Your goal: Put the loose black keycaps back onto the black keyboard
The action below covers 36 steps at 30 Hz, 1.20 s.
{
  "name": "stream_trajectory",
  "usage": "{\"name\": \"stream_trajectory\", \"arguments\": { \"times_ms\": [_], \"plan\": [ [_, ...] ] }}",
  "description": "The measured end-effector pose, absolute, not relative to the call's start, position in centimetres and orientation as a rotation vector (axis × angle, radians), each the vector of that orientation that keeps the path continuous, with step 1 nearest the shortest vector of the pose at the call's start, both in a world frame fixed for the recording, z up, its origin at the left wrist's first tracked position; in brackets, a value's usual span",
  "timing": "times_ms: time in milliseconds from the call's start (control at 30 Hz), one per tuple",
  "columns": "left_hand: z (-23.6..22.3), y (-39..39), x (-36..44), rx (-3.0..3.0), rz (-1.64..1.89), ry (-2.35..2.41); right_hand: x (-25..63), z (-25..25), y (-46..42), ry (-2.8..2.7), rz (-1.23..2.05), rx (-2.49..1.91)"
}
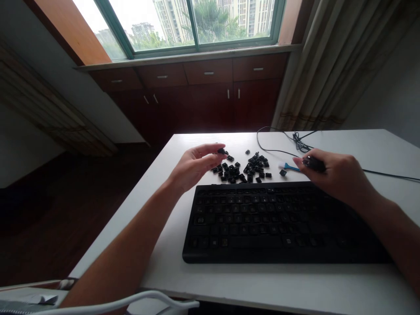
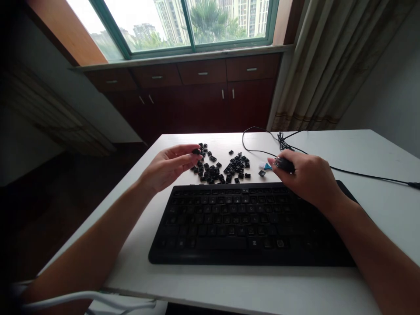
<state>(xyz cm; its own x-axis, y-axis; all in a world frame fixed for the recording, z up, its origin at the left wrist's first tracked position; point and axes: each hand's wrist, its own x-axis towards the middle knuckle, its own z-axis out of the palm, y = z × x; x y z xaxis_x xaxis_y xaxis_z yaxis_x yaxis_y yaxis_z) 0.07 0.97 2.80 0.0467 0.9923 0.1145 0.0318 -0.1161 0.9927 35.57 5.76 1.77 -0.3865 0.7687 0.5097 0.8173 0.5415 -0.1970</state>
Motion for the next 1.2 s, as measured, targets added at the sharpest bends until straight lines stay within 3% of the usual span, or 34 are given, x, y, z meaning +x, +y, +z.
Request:
{"name": "stream_trajectory", "arguments": {
  "times_ms": [167,333,800,1033,1200],
  "plan": [
    [3.0,1.3,-2.6,1.755,1.175,1.682,35.5,1.7,5.8,-2.259,-0.08,-1.304],
    [2.3,1.5,-4.4,2.029,0.841,2.06,35.2,1.3,5.7,-2.342,-0.027,-1.282],
    [1.3,1.9,-5.3,2.232,0.664,2.076,35.4,1.0,5.7,-2.349,-0.068,-1.306],
    [2.5,1.3,-4.2,2.574,0.552,1.416,35.3,1.0,5.8,-2.354,-0.023,-1.321],
    [2.5,1.1,-3.8,2.537,0.525,1.319,35.2,1.0,5.7,-2.368,-0.027,-1.311]
  ]
}}
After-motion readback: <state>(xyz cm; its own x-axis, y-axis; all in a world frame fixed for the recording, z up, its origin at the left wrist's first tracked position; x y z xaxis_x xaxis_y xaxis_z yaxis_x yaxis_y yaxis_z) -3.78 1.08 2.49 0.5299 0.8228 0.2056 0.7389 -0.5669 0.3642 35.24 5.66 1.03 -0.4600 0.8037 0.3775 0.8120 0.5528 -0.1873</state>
